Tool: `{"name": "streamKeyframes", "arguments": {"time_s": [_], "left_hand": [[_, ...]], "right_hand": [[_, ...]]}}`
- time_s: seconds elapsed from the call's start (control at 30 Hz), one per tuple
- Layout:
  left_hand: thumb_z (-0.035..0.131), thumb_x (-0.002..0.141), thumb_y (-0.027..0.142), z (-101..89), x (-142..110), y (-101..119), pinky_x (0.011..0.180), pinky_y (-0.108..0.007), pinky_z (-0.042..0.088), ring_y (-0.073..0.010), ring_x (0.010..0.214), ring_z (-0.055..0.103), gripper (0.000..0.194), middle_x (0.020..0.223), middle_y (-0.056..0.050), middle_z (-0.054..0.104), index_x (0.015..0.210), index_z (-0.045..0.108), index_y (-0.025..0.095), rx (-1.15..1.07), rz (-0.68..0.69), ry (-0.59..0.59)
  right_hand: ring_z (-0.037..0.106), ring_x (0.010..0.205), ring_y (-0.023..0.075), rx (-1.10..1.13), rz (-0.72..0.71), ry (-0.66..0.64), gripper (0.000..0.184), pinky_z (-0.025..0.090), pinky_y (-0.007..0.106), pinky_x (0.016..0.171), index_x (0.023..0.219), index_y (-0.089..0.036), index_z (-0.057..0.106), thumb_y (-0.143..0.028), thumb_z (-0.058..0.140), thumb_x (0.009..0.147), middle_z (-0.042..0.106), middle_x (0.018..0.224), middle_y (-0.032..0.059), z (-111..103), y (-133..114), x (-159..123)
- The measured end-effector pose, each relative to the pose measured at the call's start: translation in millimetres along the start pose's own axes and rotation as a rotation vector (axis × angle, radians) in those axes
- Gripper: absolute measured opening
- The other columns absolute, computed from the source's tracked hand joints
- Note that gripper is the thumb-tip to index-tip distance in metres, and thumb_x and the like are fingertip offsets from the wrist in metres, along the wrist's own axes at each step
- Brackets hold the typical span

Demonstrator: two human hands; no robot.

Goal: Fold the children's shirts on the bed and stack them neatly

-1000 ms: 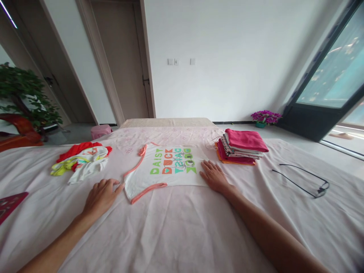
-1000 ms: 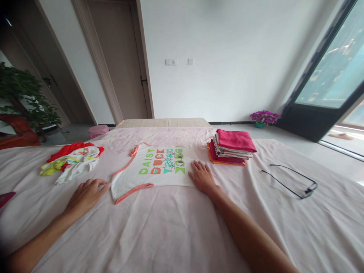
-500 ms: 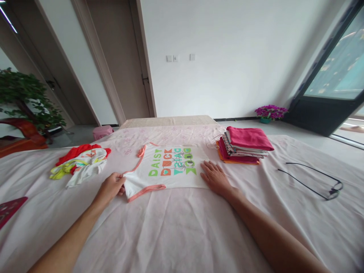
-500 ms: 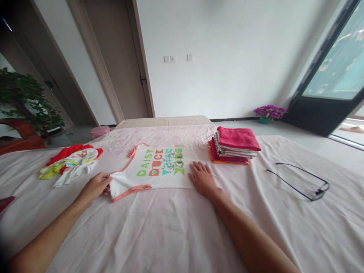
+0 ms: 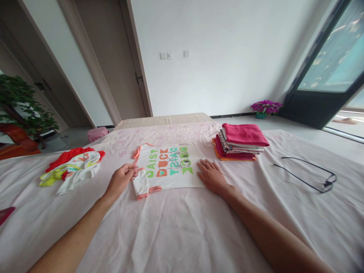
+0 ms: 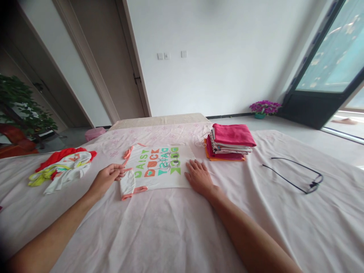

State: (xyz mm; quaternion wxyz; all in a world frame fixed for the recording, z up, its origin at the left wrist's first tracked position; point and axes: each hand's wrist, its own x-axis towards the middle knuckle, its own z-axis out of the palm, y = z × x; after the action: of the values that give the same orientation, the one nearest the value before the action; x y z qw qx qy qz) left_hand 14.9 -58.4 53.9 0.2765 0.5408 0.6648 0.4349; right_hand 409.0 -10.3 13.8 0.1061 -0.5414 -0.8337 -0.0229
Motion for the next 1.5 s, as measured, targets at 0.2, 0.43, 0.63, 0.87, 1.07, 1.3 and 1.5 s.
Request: {"name": "streamKeyframes", "arguments": {"time_s": [0.2,0.43,0.63,0.87,1.07,1.3,1.5], "left_hand": [[0.045,0.082,0.023,-1.5,-22,-31,0.111,-0.034,0.042,-0.0188,0.125,0.057,0.042,0.131,-0.003,0.065,0.117,0.068,0.024,0.391,0.358,-0.306],[0.046,0.085,0.014,-36.5,-25,-54,0.114,-0.033,0.039,-0.0182,0.133,0.050,0.049,0.141,-0.003,0.057,0.131,0.061,0.026,0.587,0.605,-0.324],[0.047,0.095,0.019,-44.2,-11,-62,0.110,-0.032,0.045,-0.0162,0.124,0.059,0.036,0.128,-0.003,0.067,0.126,0.065,0.026,0.666,0.893,-0.356],[0.046,0.095,0.018,-23.8,-6,-52,0.109,-0.032,0.044,-0.0164,0.114,0.063,0.028,0.114,-0.006,0.072,0.109,0.069,0.021,0.613,0.947,-0.334],[0.039,0.094,0.030,-6.0,-5,-34,0.085,-0.025,0.049,-0.0168,0.096,0.067,0.025,0.100,-0.003,0.072,0.103,0.062,0.024,0.492,0.492,-0.210],[0.035,0.092,0.038,13.3,45,-18,0.064,-0.024,0.039,-0.0176,0.072,0.062,0.029,0.073,0.000,0.066,0.084,0.059,0.024,0.607,0.079,-0.005],[0.034,0.092,0.041,21.5,64,-24,0.064,-0.027,0.038,-0.0253,0.084,0.067,0.033,0.090,-0.008,0.073,0.091,0.063,0.025,0.672,-0.020,-0.007]], "right_hand": [[0.029,0.144,0.0277,0.030,0.017,-0.017,0.053,0.019,0.048,0.118,0.147,-0.018,0.043,-0.040,0.035,0.100,0.039,0.154,0.0107,-1,-2,0],[0.048,0.128,0.0256,0.195,-0.044,0.029,0.040,0.033,0.041,0.109,0.129,-0.020,0.060,-0.036,0.048,0.095,0.057,0.137,0.0106,-25,-1,-5],[0.062,0.092,0.0195,0.315,-0.240,-0.242,0.025,0.046,0.028,0.077,0.100,-0.027,0.071,-0.023,0.066,0.076,0.068,0.100,0.0023,-63,7,-13],[0.059,0.095,0.0207,0.079,-0.266,-0.223,0.045,0.041,0.028,0.077,0.102,-0.023,0.066,0.000,0.050,0.067,0.066,0.100,0.0051,-62,-4,-22],[0.060,0.088,0.0186,0.150,-0.201,-0.140,0.032,0.041,0.027,0.076,0.095,-0.021,0.066,-0.006,0.046,0.076,0.068,0.094,0.0046,-60,6,-9],[0.064,0.087,0.0179,0.463,0.014,-0.043,0.031,0.046,0.025,0.076,0.102,-0.018,0.068,-0.013,0.045,0.082,0.071,0.097,0.0047,-37,45,64],[0.064,0.083,0.0193,0.370,0.142,0.016,0.036,0.047,0.028,0.076,0.122,-0.019,0.063,-0.029,0.054,0.088,0.070,0.092,0.0053,1,50,86]]}}
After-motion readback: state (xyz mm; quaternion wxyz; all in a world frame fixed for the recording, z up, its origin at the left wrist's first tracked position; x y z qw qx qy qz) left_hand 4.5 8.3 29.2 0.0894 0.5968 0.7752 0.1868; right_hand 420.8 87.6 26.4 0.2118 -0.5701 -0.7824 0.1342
